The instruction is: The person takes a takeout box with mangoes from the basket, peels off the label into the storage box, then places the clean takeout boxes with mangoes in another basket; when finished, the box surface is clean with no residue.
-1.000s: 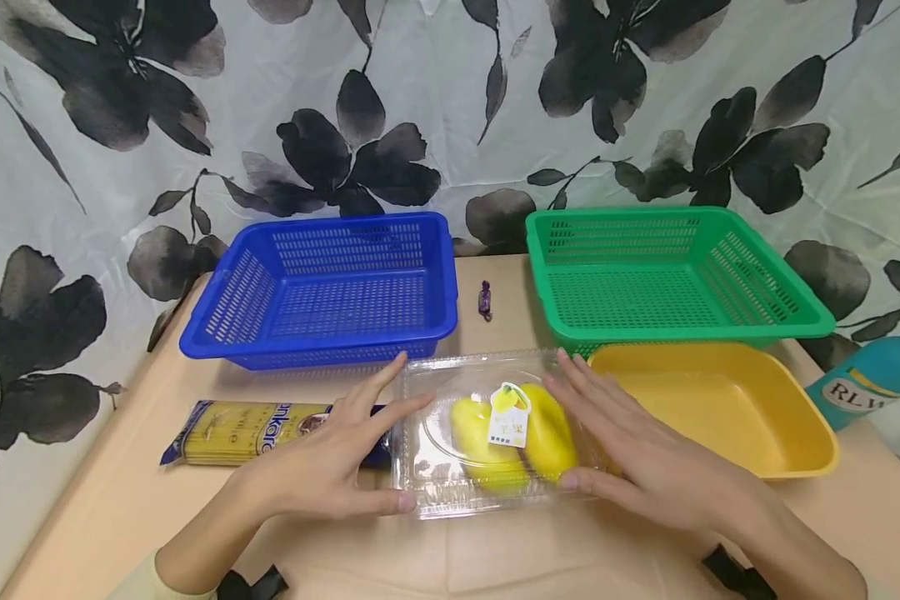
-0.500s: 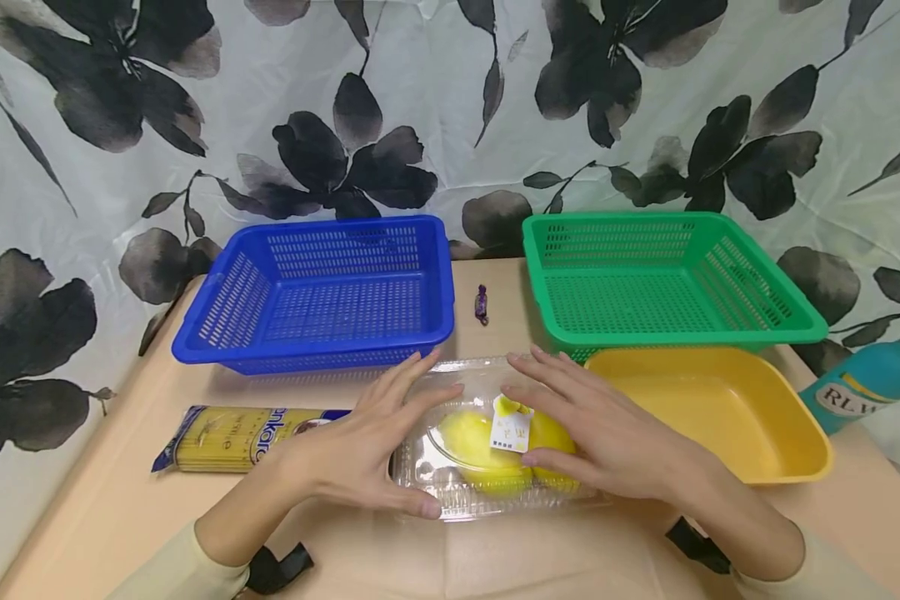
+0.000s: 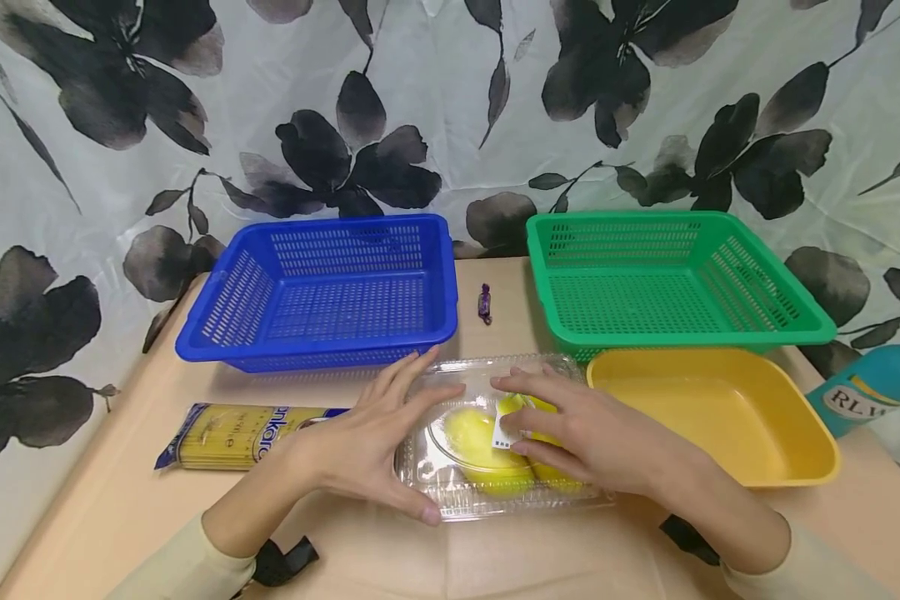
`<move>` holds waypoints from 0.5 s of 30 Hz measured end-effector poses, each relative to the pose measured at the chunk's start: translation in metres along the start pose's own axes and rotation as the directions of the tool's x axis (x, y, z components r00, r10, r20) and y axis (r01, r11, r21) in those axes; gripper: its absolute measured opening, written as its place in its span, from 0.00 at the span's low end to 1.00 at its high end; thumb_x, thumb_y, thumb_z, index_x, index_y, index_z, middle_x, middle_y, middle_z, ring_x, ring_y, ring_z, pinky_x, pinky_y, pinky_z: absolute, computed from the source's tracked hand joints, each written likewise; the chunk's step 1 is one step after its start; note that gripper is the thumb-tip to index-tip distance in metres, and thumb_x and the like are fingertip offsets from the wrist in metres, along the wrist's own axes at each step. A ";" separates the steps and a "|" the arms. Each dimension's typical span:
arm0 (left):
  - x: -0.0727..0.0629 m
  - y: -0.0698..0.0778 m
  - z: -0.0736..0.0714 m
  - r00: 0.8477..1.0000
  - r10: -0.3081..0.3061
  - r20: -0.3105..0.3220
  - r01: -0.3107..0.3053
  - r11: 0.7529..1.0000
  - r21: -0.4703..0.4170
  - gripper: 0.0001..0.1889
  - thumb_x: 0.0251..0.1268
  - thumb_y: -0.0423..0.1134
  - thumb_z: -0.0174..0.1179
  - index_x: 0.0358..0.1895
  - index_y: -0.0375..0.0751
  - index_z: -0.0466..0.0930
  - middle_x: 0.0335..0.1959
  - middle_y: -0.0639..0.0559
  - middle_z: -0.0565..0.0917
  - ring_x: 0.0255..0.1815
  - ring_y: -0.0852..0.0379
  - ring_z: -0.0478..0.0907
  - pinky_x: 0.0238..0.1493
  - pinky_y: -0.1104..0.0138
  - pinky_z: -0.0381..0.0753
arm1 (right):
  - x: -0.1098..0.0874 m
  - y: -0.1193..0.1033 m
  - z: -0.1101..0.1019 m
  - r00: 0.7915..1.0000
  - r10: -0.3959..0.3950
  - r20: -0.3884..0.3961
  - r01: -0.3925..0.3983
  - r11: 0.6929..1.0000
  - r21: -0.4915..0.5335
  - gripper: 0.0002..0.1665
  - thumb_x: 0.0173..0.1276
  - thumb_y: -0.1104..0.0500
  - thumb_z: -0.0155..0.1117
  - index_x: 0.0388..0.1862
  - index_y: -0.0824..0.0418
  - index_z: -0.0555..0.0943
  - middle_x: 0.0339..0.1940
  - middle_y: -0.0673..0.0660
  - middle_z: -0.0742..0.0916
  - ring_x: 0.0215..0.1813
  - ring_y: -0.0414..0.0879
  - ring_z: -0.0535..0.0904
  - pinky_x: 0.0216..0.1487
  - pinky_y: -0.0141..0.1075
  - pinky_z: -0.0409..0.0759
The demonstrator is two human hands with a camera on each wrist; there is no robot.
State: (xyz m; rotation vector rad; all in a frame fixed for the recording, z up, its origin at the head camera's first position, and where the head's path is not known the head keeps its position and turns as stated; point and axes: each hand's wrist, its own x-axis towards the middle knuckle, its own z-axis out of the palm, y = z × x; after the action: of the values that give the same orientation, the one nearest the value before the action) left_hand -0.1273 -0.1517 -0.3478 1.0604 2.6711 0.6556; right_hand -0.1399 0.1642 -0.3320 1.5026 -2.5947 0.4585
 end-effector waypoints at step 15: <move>-0.005 -0.003 -0.002 0.997 -0.071 0.024 0.073 0.994 -0.079 0.71 0.39 0.79 0.72 0.85 0.59 0.41 0.85 0.47 0.29 0.84 0.39 0.38 0.70 0.38 0.67 | 0.002 -0.008 0.000 0.994 0.057 0.091 -0.055 0.998 -0.024 0.07 0.73 0.55 0.69 0.47 0.47 0.82 0.72 0.47 0.78 0.76 0.44 0.71 0.74 0.55 0.66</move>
State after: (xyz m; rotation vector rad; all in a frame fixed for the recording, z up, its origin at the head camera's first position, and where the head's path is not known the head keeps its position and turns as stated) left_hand -0.1265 -0.1576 -0.3475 0.9403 2.6281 0.7261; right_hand -0.1334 0.1590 -0.3300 1.4804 -2.7085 0.3741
